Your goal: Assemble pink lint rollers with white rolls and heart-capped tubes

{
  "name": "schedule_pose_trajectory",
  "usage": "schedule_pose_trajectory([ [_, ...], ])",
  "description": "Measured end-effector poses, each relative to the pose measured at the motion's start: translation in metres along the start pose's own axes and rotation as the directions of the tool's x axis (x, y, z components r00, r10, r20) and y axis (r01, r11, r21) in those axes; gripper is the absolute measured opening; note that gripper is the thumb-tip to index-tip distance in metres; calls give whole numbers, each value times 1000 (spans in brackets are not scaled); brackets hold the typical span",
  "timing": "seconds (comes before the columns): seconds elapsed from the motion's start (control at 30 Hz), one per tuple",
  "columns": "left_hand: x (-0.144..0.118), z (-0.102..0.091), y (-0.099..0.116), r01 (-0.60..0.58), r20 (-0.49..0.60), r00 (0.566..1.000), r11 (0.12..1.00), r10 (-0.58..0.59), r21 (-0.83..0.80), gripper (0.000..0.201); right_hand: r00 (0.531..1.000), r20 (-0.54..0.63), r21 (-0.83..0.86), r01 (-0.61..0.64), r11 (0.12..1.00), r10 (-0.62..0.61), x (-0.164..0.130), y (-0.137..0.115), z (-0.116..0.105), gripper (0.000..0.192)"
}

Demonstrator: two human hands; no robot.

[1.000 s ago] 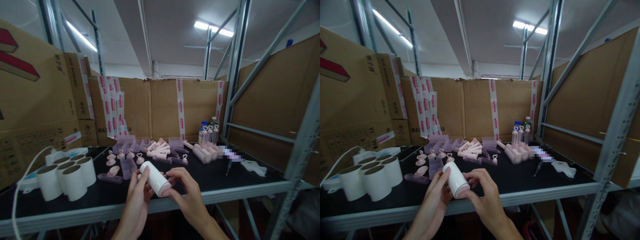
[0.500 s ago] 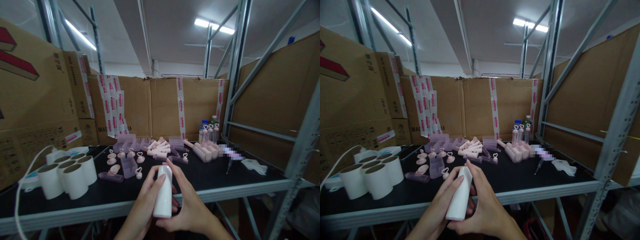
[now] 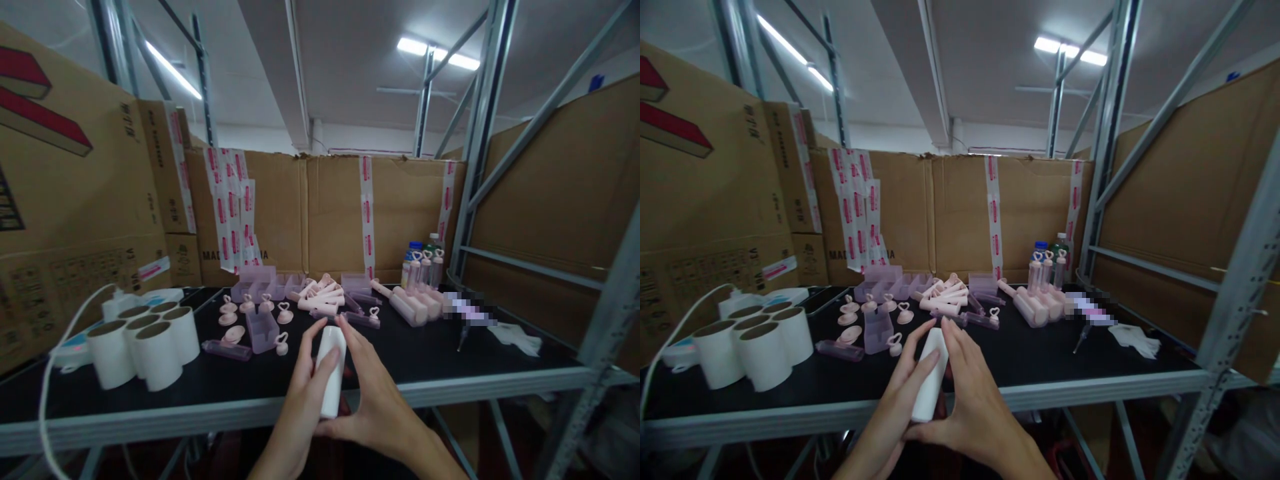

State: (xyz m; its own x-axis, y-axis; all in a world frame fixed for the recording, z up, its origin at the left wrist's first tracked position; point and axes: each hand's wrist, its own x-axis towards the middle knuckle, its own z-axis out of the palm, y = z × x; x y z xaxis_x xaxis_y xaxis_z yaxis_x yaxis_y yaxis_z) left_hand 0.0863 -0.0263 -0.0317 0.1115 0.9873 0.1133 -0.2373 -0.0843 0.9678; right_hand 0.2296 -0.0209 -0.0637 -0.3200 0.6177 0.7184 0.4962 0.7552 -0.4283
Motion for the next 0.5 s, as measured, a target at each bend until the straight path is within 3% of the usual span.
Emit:
schedule_pose_trajectory([
  [0.1, 7, -4, -4, -14, -43, 999, 998, 11, -54, 69, 998, 55, 18, -17, 1000, 16, 0, 5, -2, 138],
  [0.2, 13, -15, 2, -81, -109, 992, 987, 66, -138, 64, 995, 25, -59, -91, 994, 92, 1, 17, -11, 100],
  [0.3, 18, -30, 14, -159, -169, 977, 973, 131, -166, 57, 988, -54, -258, -154, 954, 145, 2, 42, -21, 64],
  [0.5, 26, -58, 29, -216, -208, 963, 952, 171, -216, 52, 979, -138, -546, -203, 813, 152, -3, 100, -37, 37],
])
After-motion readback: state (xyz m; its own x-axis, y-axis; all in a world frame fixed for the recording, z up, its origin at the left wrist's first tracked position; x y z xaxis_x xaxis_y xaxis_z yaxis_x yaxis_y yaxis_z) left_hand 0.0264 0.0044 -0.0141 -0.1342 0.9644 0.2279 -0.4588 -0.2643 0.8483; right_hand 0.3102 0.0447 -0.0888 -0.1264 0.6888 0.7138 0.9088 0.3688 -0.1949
